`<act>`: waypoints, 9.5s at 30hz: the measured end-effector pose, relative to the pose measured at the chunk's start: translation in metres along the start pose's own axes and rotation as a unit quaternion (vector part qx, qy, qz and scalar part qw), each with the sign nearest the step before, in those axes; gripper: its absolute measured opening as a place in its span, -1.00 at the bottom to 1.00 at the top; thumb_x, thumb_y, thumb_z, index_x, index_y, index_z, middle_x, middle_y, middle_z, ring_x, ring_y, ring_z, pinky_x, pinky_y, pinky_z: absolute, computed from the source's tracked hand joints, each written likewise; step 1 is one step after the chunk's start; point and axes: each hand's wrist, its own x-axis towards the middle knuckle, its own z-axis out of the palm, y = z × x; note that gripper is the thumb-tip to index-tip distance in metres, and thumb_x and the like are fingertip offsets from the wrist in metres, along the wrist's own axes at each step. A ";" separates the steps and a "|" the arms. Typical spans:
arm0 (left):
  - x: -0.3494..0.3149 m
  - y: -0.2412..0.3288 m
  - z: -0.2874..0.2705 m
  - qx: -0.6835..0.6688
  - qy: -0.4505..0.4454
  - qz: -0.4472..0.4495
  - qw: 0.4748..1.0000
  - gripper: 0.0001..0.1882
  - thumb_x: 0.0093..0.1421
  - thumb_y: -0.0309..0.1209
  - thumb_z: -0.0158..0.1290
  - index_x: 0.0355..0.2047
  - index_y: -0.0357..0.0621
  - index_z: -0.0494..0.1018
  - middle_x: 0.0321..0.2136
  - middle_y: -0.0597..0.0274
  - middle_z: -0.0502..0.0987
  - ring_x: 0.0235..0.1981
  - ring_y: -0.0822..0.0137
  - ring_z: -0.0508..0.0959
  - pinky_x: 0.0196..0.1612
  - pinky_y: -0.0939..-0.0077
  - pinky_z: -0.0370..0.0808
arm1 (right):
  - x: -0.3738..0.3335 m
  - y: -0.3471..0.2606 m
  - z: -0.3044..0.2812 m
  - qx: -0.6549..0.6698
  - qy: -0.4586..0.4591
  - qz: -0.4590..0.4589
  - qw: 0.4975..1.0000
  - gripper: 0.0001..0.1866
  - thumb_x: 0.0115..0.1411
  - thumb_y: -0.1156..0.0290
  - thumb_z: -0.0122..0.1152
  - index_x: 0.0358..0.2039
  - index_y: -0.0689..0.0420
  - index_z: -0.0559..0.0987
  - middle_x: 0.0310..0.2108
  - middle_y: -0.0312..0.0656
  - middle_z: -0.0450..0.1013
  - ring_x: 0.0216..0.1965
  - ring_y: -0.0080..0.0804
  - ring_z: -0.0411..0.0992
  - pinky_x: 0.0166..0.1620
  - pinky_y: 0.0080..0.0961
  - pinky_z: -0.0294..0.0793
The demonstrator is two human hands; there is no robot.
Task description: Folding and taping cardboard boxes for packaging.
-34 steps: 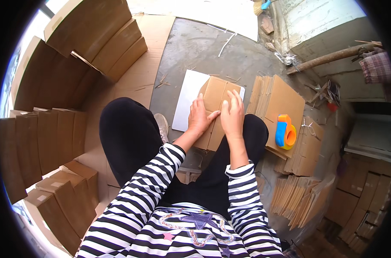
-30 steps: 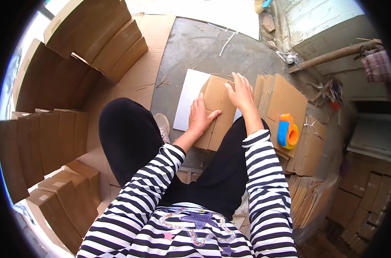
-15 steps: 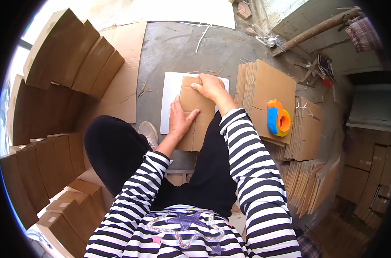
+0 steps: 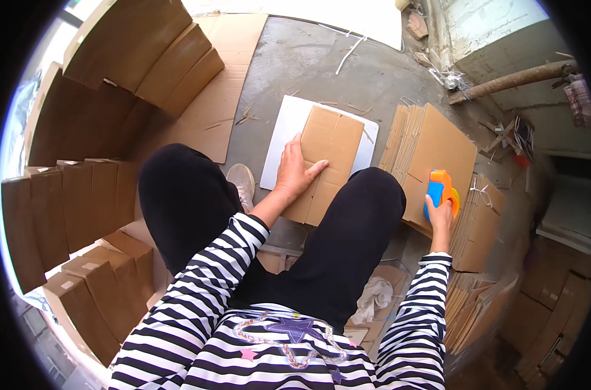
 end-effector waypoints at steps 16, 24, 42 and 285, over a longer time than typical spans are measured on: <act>0.000 -0.005 -0.007 -0.029 0.006 -0.016 0.999 -0.04 -0.06 -0.05 0.20 0.16 -0.33 -0.04 0.04 -0.18 0.18 0.10 -0.06 0.20 0.14 0.23 0.19 | -0.015 -0.126 -0.125 0.489 -0.233 -0.188 0.819 -0.55 0.12 0.11 0.10 -0.18 0.26 0.41 -0.35 -0.21 0.45 -0.35 -0.54 0.41 -0.25 -0.63 0.38; -0.002 0.000 -0.002 -0.018 0.018 -0.031 0.999 -0.05 -0.08 -0.02 0.20 0.17 -0.25 -0.02 0.07 -0.08 0.17 0.12 0.01 0.19 0.15 0.22 0.17 | -0.022 -0.291 -0.119 0.244 -0.480 -0.323 0.778 -0.34 -0.02 -0.02 0.21 -0.10 0.30 0.41 -0.26 -0.16 0.43 -0.25 -0.52 0.37 -0.16 -0.60 0.35; 0.071 -0.019 -0.030 -0.592 0.016 -0.184 0.784 -0.45 0.15 0.10 -0.14 -0.46 -0.20 0.46 -0.55 0.23 0.45 -0.51 0.43 0.42 -0.39 0.56 0.37 | -0.030 -0.328 -0.118 0.175 -0.517 -0.264 0.795 -0.35 0.04 0.03 0.17 -0.03 0.32 0.35 -0.17 -0.14 0.39 -0.18 -0.49 0.36 -0.09 -0.58 0.34; 0.074 -0.046 -0.064 -0.018 -0.068 -0.032 0.997 -0.33 0.18 -0.07 -0.02 0.17 -0.21 0.12 0.02 -0.05 0.36 0.04 0.23 0.37 0.07 0.46 0.26 | 0.026 -0.016 0.009 -0.022 0.114 -0.020 0.993 -0.44 0.11 -0.10 -0.01 -0.34 0.25 0.26 -0.55 0.13 0.45 -0.42 0.10 0.46 -0.32 -0.09 0.42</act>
